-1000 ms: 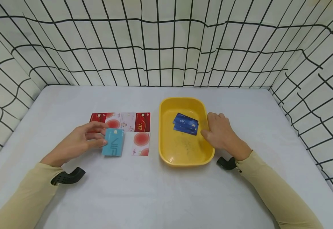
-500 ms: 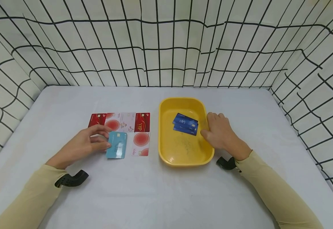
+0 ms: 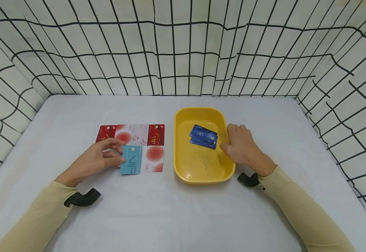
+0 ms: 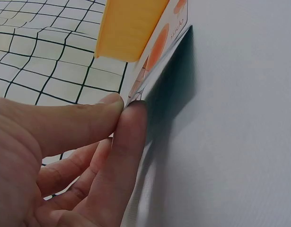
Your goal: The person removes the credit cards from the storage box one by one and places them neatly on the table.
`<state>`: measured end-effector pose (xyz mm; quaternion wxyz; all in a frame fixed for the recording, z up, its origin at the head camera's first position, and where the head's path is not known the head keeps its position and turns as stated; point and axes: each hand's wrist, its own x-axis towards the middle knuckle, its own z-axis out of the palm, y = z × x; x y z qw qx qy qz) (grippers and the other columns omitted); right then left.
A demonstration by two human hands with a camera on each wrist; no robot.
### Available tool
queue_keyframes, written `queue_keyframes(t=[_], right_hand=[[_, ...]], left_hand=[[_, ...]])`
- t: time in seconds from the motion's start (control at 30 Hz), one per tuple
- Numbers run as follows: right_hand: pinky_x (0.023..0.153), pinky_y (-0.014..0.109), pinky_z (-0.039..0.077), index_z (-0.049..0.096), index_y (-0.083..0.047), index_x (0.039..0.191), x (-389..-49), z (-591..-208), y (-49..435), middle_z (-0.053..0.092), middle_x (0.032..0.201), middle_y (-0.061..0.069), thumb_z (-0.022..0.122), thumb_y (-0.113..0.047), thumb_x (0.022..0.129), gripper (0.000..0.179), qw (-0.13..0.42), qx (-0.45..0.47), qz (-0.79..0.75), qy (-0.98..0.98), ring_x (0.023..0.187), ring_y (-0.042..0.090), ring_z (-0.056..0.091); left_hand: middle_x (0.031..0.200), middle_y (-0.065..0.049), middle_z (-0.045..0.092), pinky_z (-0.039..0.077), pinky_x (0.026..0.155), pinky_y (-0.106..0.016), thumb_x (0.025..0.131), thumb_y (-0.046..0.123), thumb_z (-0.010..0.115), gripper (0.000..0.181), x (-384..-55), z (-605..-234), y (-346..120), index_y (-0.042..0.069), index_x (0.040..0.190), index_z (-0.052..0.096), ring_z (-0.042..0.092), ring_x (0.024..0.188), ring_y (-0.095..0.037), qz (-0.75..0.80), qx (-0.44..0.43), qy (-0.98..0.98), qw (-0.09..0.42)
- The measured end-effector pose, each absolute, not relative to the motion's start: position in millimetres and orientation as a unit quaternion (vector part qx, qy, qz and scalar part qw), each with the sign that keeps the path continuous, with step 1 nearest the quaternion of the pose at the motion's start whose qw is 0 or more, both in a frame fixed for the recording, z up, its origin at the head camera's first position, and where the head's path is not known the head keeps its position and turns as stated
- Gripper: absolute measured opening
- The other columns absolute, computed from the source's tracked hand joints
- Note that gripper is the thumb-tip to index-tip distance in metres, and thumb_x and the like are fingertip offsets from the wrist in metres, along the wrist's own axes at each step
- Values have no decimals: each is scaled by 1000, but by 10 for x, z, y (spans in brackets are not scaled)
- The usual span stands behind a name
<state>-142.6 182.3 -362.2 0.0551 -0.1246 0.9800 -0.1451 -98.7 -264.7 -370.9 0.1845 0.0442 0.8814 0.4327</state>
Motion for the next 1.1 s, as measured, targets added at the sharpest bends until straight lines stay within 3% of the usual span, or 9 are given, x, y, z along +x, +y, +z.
queue_keyframes(t=[1.1], right_hand=[[76,37,27,51,-2,107,-1420,-3616,1808,49,91,12,49,-26,88,30,60,-115,-147,981,91,30,41]], left_hand=[[133,-16,58,59,84,-15,94,38,75,67,-1017,-3695,-2533,7,147,47,69,109,-22,429,31,882,193]])
